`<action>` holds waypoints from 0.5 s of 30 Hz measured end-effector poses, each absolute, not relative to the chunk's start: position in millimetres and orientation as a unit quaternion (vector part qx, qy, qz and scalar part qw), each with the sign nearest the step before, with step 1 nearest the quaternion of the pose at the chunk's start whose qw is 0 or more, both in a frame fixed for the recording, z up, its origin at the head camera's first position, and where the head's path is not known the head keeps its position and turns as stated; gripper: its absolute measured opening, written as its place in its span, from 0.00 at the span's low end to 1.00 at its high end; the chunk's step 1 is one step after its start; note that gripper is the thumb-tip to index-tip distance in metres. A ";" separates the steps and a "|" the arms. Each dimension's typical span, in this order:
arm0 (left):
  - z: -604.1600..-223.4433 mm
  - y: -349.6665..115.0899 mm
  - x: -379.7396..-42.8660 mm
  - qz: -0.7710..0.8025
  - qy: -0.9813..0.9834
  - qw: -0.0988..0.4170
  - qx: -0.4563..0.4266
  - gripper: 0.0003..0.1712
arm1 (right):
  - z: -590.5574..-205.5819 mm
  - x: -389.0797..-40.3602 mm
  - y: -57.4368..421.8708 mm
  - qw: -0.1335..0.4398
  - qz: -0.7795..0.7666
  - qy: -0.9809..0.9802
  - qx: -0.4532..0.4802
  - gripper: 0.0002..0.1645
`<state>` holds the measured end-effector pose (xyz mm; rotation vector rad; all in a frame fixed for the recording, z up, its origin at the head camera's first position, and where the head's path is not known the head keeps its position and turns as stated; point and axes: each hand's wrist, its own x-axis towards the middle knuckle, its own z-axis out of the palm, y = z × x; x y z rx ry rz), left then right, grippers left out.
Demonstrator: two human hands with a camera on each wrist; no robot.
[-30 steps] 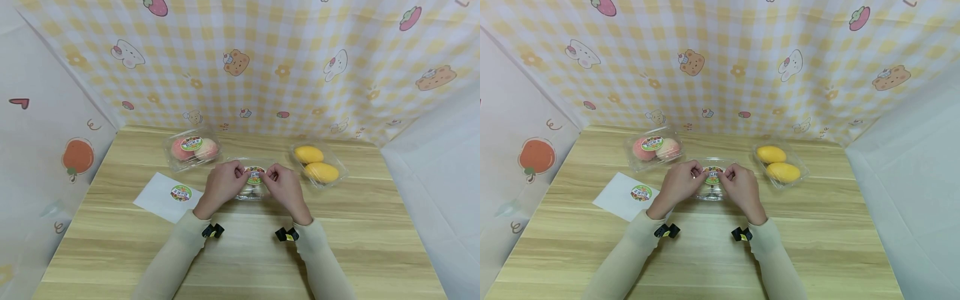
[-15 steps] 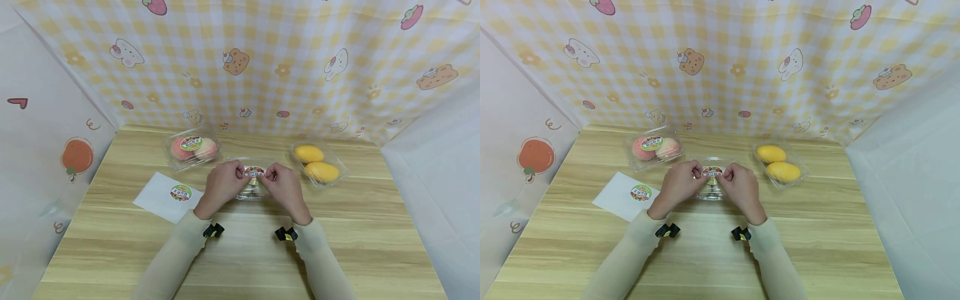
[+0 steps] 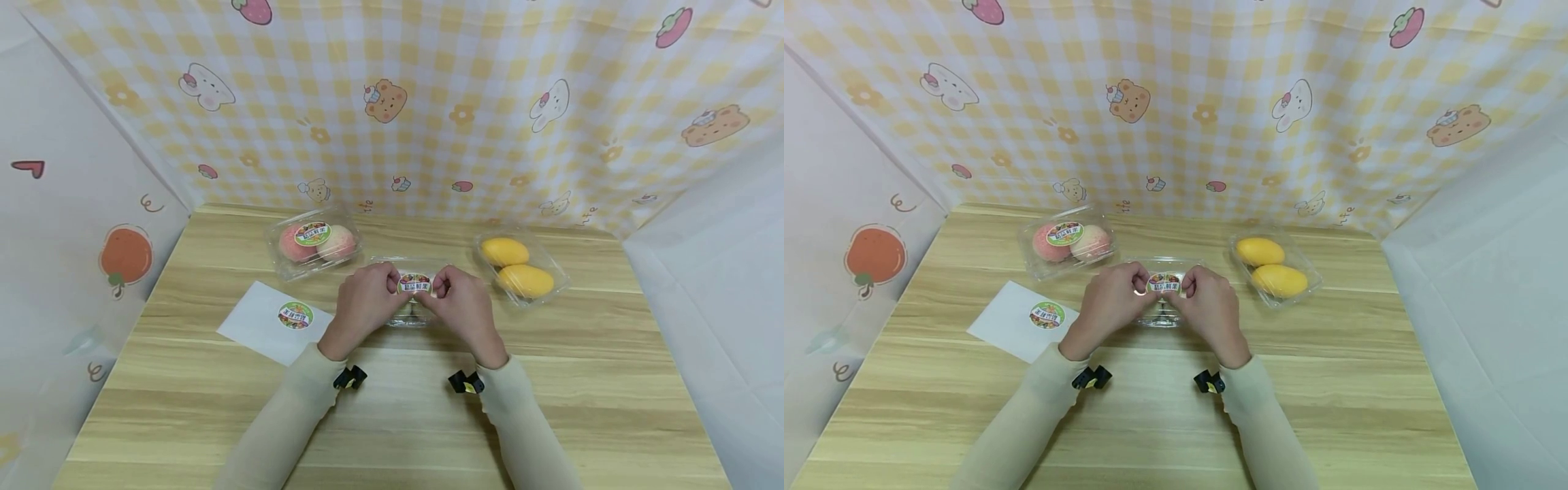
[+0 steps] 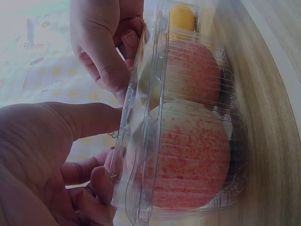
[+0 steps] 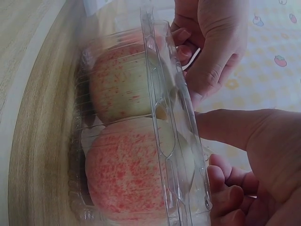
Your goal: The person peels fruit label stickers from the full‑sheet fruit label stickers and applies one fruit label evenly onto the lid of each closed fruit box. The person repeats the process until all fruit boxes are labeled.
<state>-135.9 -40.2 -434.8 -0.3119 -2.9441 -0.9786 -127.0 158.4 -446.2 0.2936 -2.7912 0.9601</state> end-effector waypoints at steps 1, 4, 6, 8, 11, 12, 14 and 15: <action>-435.0 -40.2 -135.7 -0.314 -0.944 0.013 -0.100 0.18 | -446.1 -126.9 158.2 0.087 0.320 -0.938 0.098 0.24; -435.8 -40.6 -135.8 -0.311 -0.945 0.015 -0.101 0.19 | -445.9 -126.7 157.8 0.082 0.314 -0.941 0.094 0.25; -436.2 -40.8 -135.9 -0.310 -0.945 0.015 -0.100 0.19 | -445.8 -126.7 157.5 0.078 0.313 -0.942 0.091 0.25; -436.4 -41.0 -136.1 -0.308 -0.946 0.015 -0.100 0.19 | -445.7 -126.8 157.4 0.074 0.311 -0.943 0.087 0.25; -436.4 -40.8 -136.5 -0.308 -0.946 0.014 -0.100 0.20 | -445.0 -127.1 157.1 0.066 0.310 -0.945 0.083 0.25; -436.3 -40.9 -136.6 -0.308 -0.946 0.013 -0.100 0.20 | -444.8 -127.2 157.0 0.063 0.310 -0.945 0.082 0.26; -435.9 -41.0 -136.8 -0.308 -0.946 0.011 -0.100 0.20 | -444.2 -127.3 157.0 0.056 0.310 -0.946 0.080 0.27; -435.8 -41.1 -136.9 -0.307 -0.946 0.009 -0.099 0.20 | -444.3 -127.5 157.2 0.054 0.310 -0.946 0.080 0.28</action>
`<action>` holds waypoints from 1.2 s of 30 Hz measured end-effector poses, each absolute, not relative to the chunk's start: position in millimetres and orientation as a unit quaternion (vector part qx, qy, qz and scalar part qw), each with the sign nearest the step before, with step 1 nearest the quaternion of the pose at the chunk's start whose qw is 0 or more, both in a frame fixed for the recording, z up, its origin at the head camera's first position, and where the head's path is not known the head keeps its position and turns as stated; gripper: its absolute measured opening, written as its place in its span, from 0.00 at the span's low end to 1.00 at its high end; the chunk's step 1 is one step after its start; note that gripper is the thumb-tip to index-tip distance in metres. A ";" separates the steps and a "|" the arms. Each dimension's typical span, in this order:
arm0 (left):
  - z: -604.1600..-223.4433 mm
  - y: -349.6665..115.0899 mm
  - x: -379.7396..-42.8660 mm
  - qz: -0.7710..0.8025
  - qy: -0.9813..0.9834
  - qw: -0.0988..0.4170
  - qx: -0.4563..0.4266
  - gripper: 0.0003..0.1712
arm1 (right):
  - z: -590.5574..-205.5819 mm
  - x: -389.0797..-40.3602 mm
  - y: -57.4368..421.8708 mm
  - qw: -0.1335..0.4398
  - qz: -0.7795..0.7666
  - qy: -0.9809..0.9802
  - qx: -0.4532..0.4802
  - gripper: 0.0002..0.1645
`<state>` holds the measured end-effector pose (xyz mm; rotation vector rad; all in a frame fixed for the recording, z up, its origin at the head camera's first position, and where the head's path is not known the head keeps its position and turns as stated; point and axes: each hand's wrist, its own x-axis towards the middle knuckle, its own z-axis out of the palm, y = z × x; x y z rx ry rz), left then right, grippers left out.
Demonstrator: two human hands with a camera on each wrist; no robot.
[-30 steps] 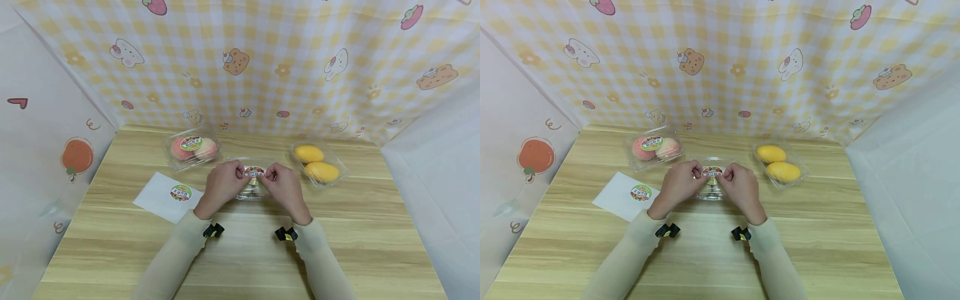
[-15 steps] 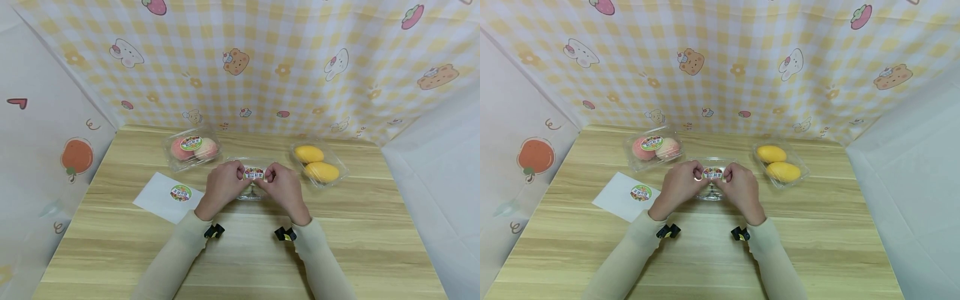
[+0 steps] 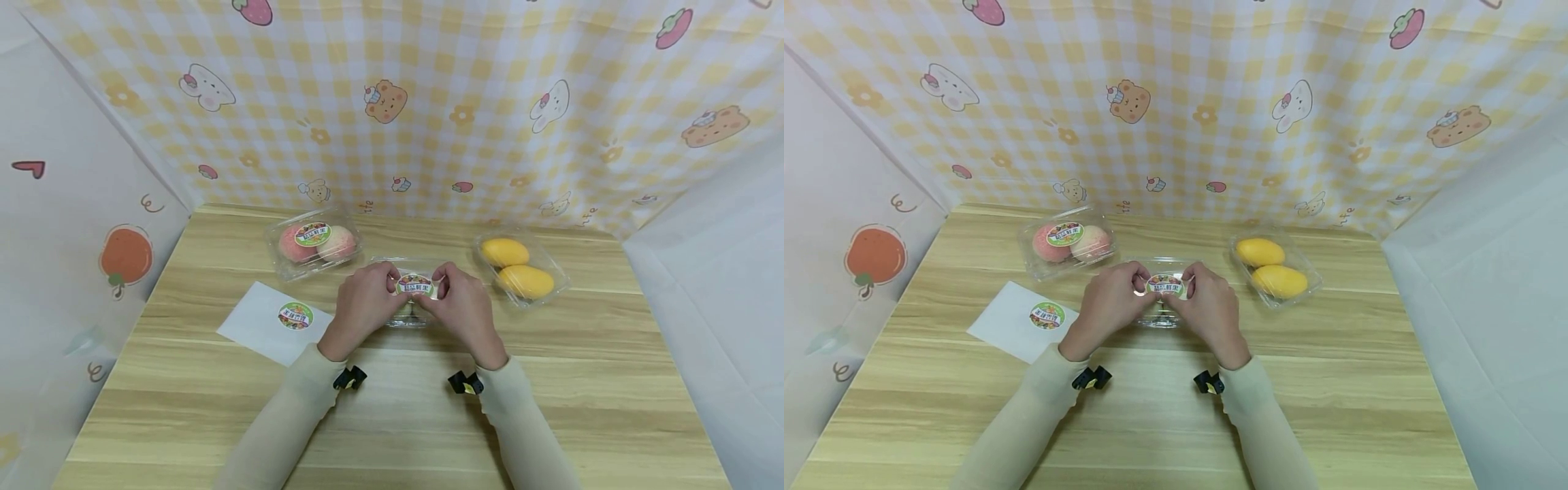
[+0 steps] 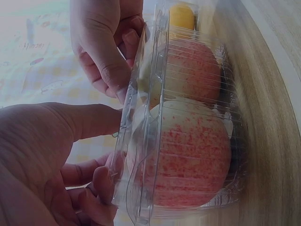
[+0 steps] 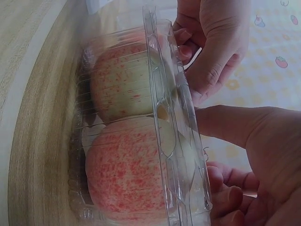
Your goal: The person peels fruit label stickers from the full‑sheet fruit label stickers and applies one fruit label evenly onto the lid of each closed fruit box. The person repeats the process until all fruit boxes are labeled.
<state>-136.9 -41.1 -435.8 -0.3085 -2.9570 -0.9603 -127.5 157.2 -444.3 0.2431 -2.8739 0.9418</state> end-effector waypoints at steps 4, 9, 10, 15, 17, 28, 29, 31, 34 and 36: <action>-435.4 -40.9 -136.2 -0.303 -0.948 -0.001 -0.094 0.20 | -444.4 -127.2 157.9 0.056 0.309 -0.945 0.092 0.26; -434.4 -40.1 -134.6 -0.294 -0.950 -0.002 -0.101 0.18 | -445.3 -126.8 159.4 0.081 0.294 -0.943 0.137 0.20; -434.3 -39.9 -134.4 -0.290 -0.951 0.000 -0.107 0.17 | -445.5 -126.9 159.9 0.085 0.289 -0.942 0.145 0.20; -434.0 -39.1 -133.6 -0.252 -0.956 0.008 -0.152 0.15 | -446.9 -127.1 161.7 0.099 0.281 -0.937 0.183 0.19; -434.3 -38.9 -133.5 -0.244 -0.956 0.010 -0.163 0.15 | -447.5 -126.9 161.9 0.105 0.282 -0.934 0.193 0.18; -431.1 -47.4 -135.0 -0.258 -0.954 -0.006 -0.154 0.13 | -447.1 -129.8 167.5 0.081 0.307 -0.931 0.182 0.13; -431.1 -49.0 -135.4 -0.262 -0.953 -0.007 -0.151 0.13 | -446.8 -130.0 168.7 0.077 0.309 -0.931 0.180 0.13; -430.8 -52.0 -136.2 -0.267 -0.952 -0.007 -0.146 0.12 | -446.2 -130.4 171.4 0.072 0.316 -0.929 0.177 0.12; -429.6 -56.7 -137.2 -0.274 -0.952 -0.017 -0.137 0.12 | -445.2 -130.4 175.7 0.066 0.326 -0.927 0.171 0.12; -428.5 -60.1 -137.8 -0.276 -0.952 -0.025 -0.132 0.12 | -444.1 -130.0 178.7 0.062 0.334 -0.926 0.166 0.11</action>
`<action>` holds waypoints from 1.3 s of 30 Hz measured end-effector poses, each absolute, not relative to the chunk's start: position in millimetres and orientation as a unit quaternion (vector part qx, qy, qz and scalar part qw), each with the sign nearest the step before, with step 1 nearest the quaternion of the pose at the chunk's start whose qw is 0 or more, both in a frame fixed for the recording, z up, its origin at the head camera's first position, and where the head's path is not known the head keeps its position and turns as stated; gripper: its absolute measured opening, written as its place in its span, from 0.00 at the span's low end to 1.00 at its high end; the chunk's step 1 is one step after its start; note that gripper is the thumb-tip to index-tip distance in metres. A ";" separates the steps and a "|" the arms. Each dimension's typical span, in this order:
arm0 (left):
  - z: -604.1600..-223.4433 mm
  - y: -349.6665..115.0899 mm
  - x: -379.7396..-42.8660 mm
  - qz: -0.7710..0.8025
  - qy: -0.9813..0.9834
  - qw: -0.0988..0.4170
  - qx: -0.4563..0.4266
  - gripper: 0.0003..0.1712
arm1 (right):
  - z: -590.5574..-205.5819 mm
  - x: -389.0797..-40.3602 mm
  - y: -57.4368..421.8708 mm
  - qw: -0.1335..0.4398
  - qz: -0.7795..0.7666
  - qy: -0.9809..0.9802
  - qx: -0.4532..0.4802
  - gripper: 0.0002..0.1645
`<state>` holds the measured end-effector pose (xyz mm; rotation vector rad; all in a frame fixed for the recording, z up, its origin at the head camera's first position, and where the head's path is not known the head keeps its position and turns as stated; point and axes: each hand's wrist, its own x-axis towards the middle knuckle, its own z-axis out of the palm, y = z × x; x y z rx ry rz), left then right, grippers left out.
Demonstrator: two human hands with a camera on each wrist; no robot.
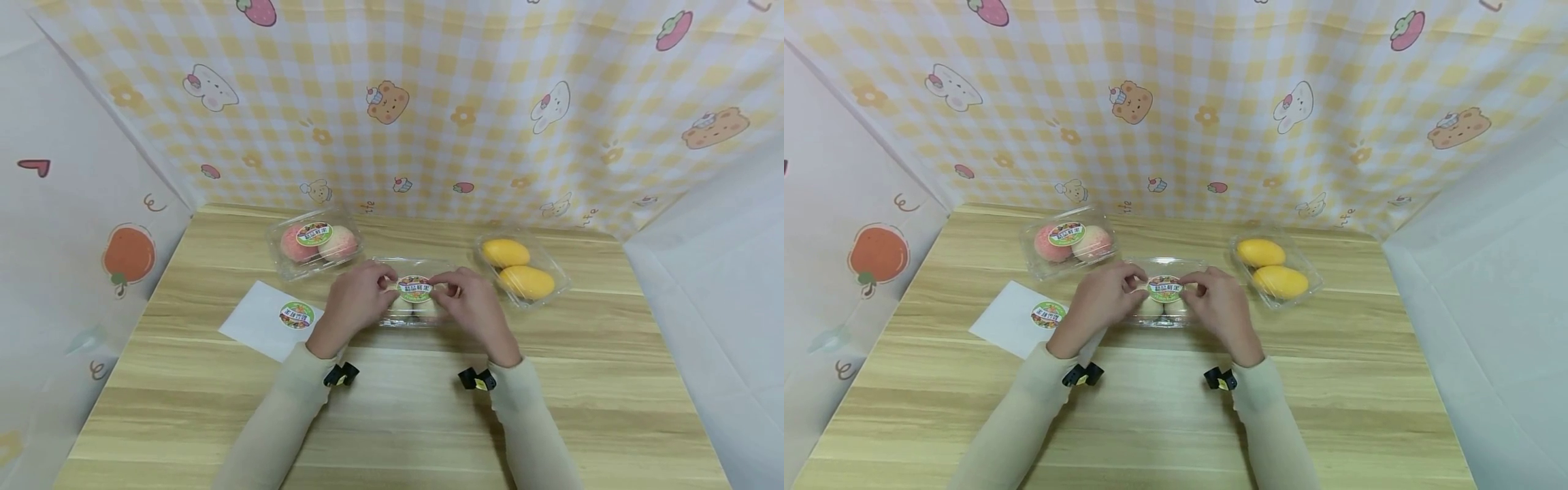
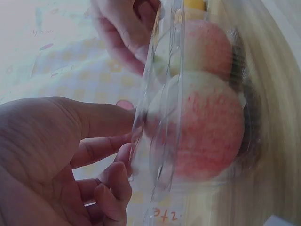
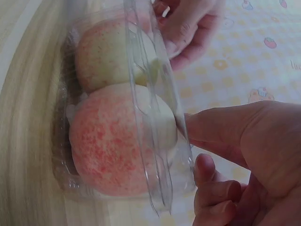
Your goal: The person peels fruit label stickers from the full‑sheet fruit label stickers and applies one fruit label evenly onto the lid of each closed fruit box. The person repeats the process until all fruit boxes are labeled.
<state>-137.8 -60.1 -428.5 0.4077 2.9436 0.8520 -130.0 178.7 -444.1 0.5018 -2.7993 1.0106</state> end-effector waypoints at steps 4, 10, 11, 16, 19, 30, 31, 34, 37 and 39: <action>-426.2 -68.2 -139.8 0.286 0.950 0.040 0.120 0.11 | -442.5 -130.9 185.5 0.054 0.343 -0.924 0.160 0.12; -426.7 -85.3 -142.6 0.331 0.934 0.060 0.123 0.12 | -441.5 -133.2 198.2 0.020 0.366 -0.918 0.151 0.16; -426.7 -88.8 -143.0 0.338 0.930 0.066 0.126 0.12 | -441.1 -133.3 200.6 0.013 0.369 -0.917 0.149 0.17; -425.7 -104.6 -144.3 0.360 0.917 0.095 0.142 0.12 | -438.9 -133.1 214.0 -0.025 0.383 -0.911 0.150 0.13; -424.0 -111.7 -145.2 0.363 0.914 0.106 0.144 0.11 | -438.2 -133.3 222.3 -0.039 0.390 -0.907 0.154 0.09; -429.3 -128.1 -151.6 0.360 0.904 0.154 0.171 0.08 | -437.7 -133.9 243.7 -0.075 0.391 -0.906 0.147 0.05; -429.7 -129.1 -152.0 0.362 0.902 0.159 0.176 0.07 | -438.0 -134.0 244.8 -0.081 0.389 -0.906 0.147 0.04; -430.8 -131.0 -152.9 0.362 0.896 0.175 0.190 0.07 | -438.7 -134.3 246.3 -0.099 0.389 -0.904 0.149 0.04; -432.8 -131.3 -153.8 0.358 0.893 0.190 0.197 0.08 | -440.6 -135.1 247.5 -0.123 0.395 -0.898 0.153 0.04; -433.5 -130.5 -154.3 0.355 0.892 0.195 0.200 0.08 | -441.4 -135.5 247.6 -0.136 0.392 -0.896 0.156 0.03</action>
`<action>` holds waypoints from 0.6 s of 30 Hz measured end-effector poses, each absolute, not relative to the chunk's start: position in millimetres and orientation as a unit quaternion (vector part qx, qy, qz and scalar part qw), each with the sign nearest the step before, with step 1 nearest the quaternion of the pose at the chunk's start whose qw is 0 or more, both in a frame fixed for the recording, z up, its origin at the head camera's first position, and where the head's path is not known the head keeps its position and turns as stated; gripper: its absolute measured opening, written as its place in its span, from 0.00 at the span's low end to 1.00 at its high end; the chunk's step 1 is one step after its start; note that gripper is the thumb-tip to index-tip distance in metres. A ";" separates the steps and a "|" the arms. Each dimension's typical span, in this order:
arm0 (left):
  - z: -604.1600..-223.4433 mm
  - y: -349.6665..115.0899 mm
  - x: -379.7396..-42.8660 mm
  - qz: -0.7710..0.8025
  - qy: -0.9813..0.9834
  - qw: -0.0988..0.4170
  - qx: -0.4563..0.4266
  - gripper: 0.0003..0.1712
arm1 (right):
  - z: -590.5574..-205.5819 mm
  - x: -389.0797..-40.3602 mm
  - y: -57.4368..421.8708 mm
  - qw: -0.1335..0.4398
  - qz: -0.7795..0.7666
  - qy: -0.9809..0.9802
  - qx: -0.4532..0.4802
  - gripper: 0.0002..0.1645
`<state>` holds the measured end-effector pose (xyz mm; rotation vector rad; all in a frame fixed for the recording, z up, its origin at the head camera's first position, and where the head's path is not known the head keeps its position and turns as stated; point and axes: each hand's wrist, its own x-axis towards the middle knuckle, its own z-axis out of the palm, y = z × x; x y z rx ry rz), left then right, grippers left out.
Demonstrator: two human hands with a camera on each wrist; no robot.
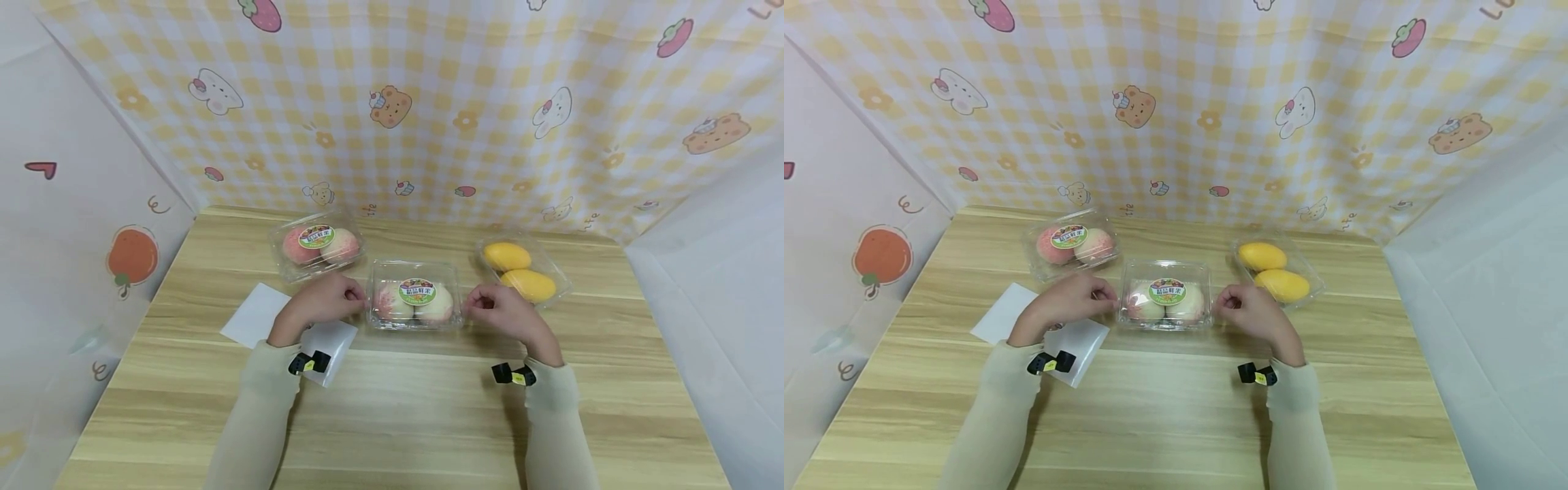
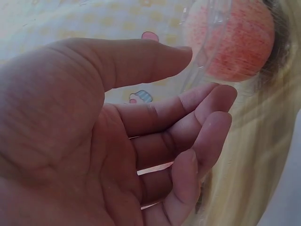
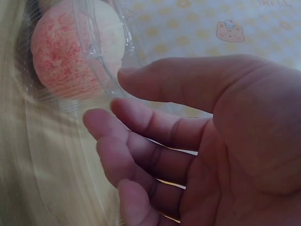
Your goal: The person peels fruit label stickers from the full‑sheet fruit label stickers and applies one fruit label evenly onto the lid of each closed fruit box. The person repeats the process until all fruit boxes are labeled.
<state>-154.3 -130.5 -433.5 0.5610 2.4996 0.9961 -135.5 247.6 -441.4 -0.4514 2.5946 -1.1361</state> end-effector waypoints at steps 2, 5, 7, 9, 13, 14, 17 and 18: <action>-434.4 -129.3 -154.5 0.354 0.891 0.200 0.201 0.09 | -442.4 -135.9 248.0 0.147 -0.385 0.897 -0.159 0.03; -434.6 -128.6 -154.3 0.349 0.889 0.215 0.202 0.11 | -442.9 -136.7 248.8 0.159 -0.372 0.900 -0.163 0.04; -435.4 -128.8 -154.3 0.347 0.887 0.228 0.201 0.12 | -443.4 -137.4 249.3 0.166 -0.368 0.900 -0.165 0.06; -435.7 -128.9 -153.9 0.347 0.884 0.241 0.198 0.14 | -443.9 -137.4 249.4 0.172 -0.368 0.899 -0.166 0.07; -436.1 -127.8 -153.3 0.359 0.876 0.260 0.192 0.16 | -445.0 -137.3 248.7 0.178 -0.370 0.896 -0.168 0.08; -436.2 -127.5 -153.2 0.362 0.874 0.263 0.190 0.16 | -445.1 -137.0 248.5 0.179 -0.371 0.896 -0.166 0.08; -437.3 -126.8 -153.3 0.374 0.868 0.269 0.186 0.16 | -444.9 -136.6 247.8 0.178 -0.377 0.893 -0.168 0.08; -437.7 -126.7 -153.4 0.376 0.867 0.269 0.186 0.16 | -444.5 -136.3 247.5 0.176 -0.378 0.893 -0.168 0.08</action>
